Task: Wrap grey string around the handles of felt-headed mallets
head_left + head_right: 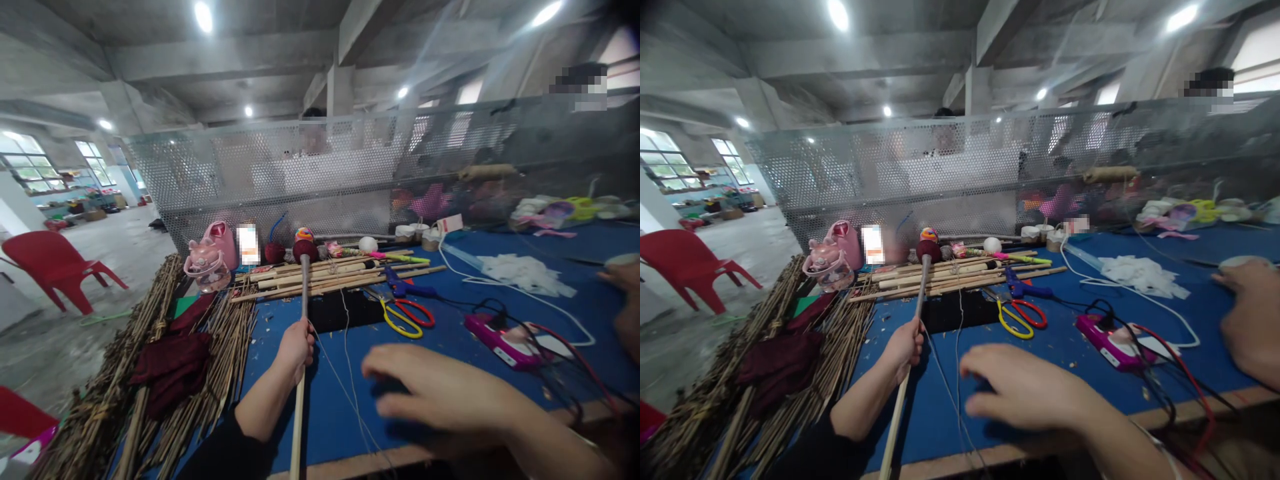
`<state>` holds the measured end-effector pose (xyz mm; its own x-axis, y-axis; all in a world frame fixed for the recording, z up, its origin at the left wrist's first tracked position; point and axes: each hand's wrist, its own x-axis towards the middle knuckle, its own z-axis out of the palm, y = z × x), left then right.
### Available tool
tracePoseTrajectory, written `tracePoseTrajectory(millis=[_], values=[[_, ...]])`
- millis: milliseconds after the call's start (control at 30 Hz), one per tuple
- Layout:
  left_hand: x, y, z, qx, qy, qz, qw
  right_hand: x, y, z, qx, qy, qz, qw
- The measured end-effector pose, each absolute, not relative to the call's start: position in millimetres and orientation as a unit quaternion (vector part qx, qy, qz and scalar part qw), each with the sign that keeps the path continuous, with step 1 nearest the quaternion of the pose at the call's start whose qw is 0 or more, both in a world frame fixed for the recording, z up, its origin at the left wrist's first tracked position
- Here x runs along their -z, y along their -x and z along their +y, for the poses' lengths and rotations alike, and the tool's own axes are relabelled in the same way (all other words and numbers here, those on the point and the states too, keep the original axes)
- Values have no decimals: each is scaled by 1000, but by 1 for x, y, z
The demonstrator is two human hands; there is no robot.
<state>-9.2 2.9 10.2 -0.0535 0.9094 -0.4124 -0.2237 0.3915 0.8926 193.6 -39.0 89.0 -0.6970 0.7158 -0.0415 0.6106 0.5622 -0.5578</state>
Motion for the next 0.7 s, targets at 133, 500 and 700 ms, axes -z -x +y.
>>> tracePoseTrajectory(millis=[133,500,700], values=[[-12,7,0,-474,-325,565,592,-60,-154,18,-485,389,-738,261],[3,10,7,-480,-411,580,514,-13,-104,49,-688,423,-530,259],[-8,6,0,-473,-354,571,570,-15,-118,51,-681,419,-532,277]])
